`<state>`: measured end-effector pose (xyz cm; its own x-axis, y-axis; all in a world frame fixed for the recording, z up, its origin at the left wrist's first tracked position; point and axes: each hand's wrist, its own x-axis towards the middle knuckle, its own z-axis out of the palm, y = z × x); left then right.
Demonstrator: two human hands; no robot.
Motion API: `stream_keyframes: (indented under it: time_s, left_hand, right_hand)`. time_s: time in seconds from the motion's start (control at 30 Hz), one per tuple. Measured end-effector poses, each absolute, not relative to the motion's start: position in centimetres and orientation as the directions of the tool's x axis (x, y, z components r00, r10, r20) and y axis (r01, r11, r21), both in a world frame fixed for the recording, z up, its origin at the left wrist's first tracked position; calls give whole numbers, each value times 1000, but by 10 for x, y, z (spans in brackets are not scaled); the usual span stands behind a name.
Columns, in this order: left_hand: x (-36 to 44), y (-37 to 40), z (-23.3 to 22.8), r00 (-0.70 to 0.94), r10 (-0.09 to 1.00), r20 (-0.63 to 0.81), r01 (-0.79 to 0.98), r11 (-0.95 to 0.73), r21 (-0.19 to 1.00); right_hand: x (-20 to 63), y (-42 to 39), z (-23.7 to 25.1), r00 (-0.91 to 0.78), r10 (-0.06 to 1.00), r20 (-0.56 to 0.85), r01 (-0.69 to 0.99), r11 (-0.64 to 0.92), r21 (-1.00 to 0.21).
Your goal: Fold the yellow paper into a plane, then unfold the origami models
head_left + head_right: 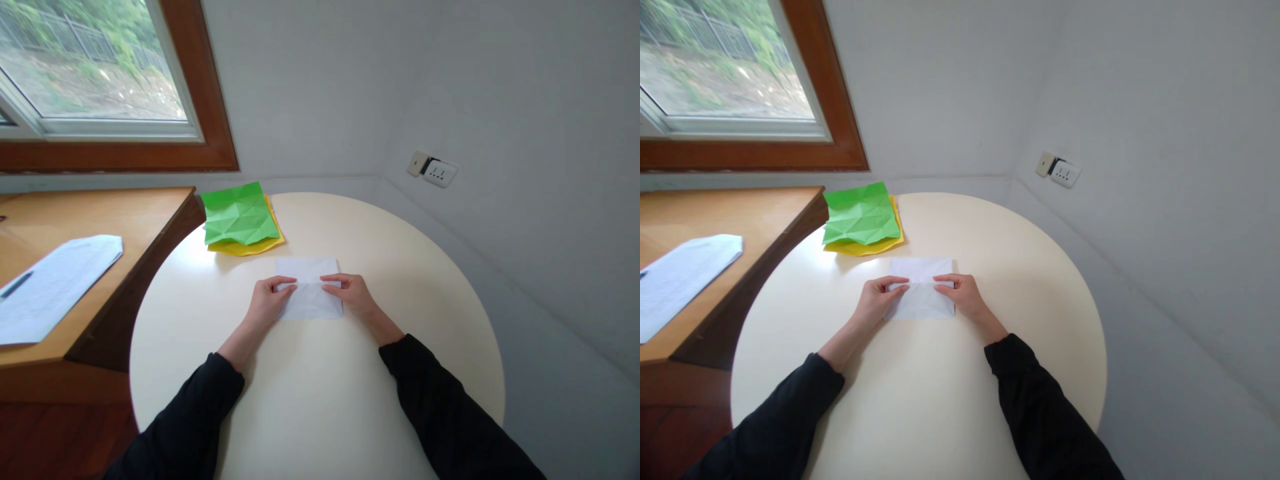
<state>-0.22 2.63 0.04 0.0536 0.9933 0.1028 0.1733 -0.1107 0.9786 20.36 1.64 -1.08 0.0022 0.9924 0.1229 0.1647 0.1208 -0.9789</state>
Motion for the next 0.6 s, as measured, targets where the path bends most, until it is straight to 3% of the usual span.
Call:
stream_keyframes:
  time_s: [0.2,0.33,0.47,0.6]
  left_hand:
    - [-1,25,5,36,991,128,258,-133,957]
    - [0,24,7,32,989,142,280,-145,949]
    - [-1,24,7,32,991,127,260,-131,957]
    - [-1,26,3,-3,997,83,179,-81,981]
  right_hand:
    - [202,16,-10,22,990,139,313,125,-942]
    - [202,16,-11,14,988,156,325,143,-935]
    - [202,16,-11,17,988,154,267,144,-953]
    - [203,17,-11,43,992,120,91,115,-989]
